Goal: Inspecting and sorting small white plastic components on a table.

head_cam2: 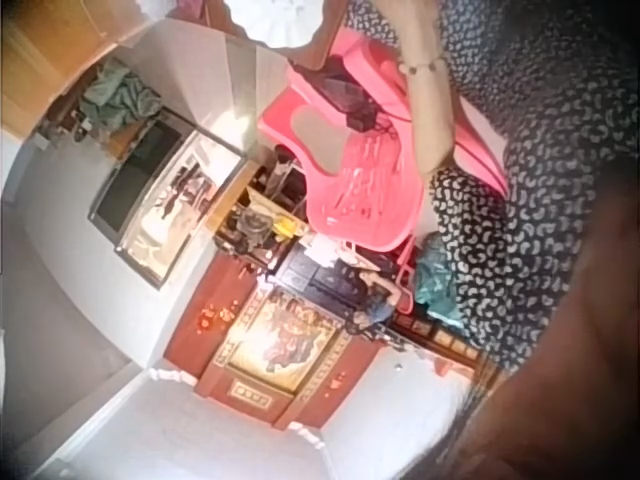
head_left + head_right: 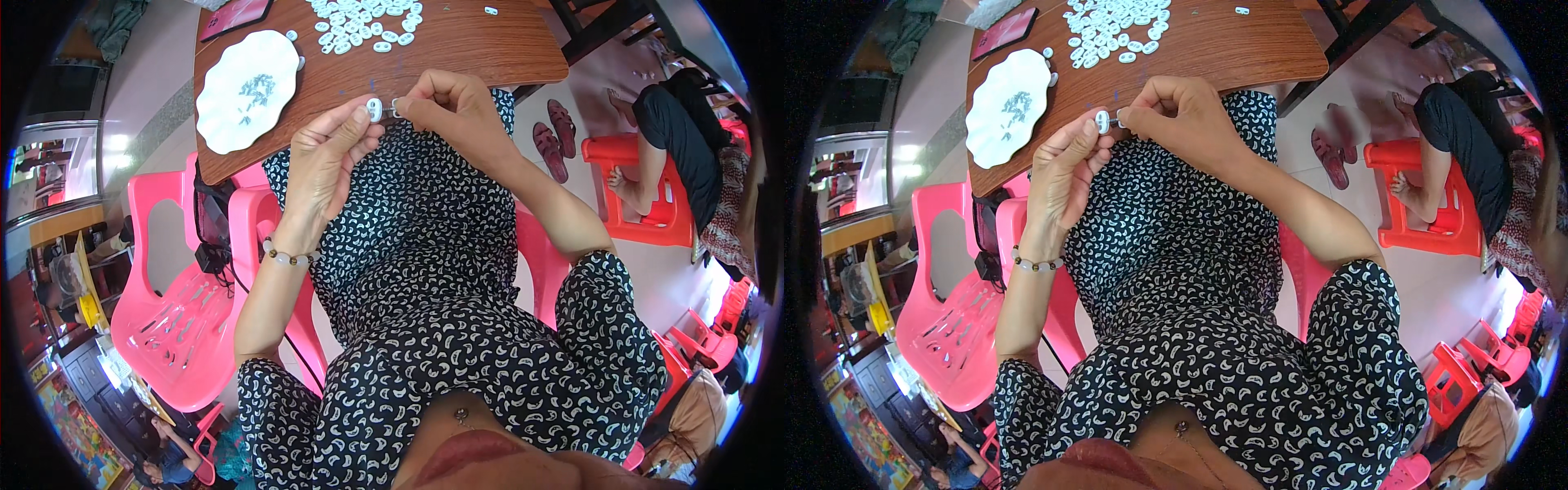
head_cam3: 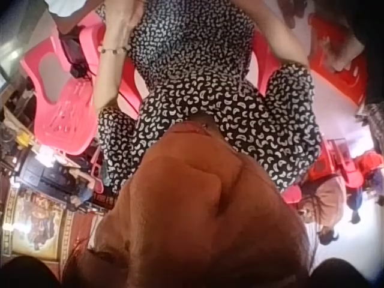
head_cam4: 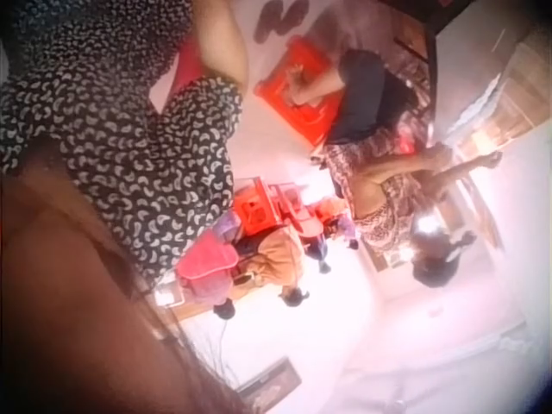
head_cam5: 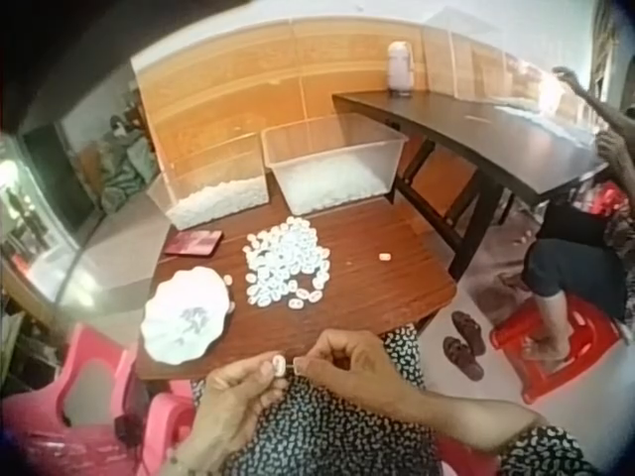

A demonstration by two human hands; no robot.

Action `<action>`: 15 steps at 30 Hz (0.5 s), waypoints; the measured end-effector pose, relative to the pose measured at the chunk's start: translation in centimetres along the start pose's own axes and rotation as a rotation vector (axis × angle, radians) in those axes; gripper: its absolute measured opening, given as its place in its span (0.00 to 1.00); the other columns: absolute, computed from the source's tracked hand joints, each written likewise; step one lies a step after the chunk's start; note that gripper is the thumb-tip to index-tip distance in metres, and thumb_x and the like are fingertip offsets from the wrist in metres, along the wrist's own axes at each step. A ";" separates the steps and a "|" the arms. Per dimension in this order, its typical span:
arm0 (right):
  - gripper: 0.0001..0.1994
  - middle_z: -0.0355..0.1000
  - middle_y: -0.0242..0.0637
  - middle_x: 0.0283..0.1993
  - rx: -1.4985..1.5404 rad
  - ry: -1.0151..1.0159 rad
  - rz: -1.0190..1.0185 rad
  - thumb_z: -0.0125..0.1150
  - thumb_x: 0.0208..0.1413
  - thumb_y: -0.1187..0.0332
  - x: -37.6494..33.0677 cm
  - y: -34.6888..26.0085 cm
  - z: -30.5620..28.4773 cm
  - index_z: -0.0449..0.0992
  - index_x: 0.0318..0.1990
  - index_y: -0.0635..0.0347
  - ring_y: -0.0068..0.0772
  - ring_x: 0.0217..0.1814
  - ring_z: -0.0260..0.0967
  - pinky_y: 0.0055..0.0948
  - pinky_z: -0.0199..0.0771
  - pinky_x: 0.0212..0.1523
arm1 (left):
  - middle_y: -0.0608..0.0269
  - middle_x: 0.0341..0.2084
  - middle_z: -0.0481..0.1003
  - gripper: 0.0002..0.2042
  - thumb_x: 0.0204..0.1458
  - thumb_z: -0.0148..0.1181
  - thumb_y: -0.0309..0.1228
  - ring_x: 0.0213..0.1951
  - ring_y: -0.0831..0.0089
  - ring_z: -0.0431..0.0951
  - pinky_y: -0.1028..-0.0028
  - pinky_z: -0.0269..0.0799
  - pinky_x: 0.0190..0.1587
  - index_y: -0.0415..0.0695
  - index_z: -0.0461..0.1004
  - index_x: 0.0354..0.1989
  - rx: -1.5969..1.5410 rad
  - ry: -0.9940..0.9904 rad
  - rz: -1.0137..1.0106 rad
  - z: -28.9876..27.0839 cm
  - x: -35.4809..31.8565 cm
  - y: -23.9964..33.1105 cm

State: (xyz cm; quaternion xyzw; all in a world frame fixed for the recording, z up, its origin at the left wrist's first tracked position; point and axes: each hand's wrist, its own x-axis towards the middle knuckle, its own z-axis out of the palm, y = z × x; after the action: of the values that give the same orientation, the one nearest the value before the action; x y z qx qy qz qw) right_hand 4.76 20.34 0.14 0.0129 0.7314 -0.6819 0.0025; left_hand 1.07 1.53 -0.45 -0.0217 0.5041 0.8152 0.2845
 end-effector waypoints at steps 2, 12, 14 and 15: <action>0.09 0.70 0.25 0.22 0.007 0.011 -0.009 0.63 0.52 0.66 0.1 0.4 0.0 0.74 0.27 0.62 0.10 0.24 0.63 0.14 0.60 0.24 | 0.58 0.34 0.78 0.12 0.55 0.57 0.25 0.33 0.77 0.78 0.81 0.76 0.36 0.33 0.74 0.46 0.004 0.002 0.004 0.1 0.0 0.0; 0.09 0.71 0.25 0.25 0.028 -0.014 0.000 0.62 0.55 0.66 -0.1 0.8 0.8 0.74 0.29 0.62 0.11 0.27 0.64 0.13 0.63 0.28 | 0.57 0.35 0.78 0.11 0.54 0.58 0.24 0.33 0.76 0.78 0.81 0.76 0.37 0.33 0.75 0.45 0.055 0.006 0.058 0.5 -0.2 -0.3; 0.09 0.71 0.25 0.25 0.055 -0.038 -0.014 0.62 0.55 0.65 -0.1 0.6 0.8 0.74 0.31 0.62 0.11 0.27 0.65 0.13 0.63 0.28 | 0.57 0.34 0.78 0.11 0.54 0.58 0.24 0.33 0.76 0.78 0.81 0.76 0.37 0.33 0.75 0.45 0.040 -0.006 0.048 0.2 -0.3 -0.1; 0.09 0.71 0.24 0.25 0.083 -0.060 -0.028 0.63 0.55 0.64 -0.1 0.4 0.8 0.74 0.32 0.62 0.11 0.28 0.65 0.13 0.63 0.29 | 0.58 0.34 0.78 0.11 0.54 0.58 0.24 0.33 0.77 0.78 0.81 0.76 0.37 0.33 0.75 0.45 0.025 -0.019 0.038 0.1 -0.3 0.0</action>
State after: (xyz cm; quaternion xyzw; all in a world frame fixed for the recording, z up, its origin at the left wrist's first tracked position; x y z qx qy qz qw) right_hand 4.85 19.54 -0.31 -0.0177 0.7023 -0.7116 0.0142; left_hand 1.36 1.44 -0.29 -0.0010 0.5118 0.8143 0.2738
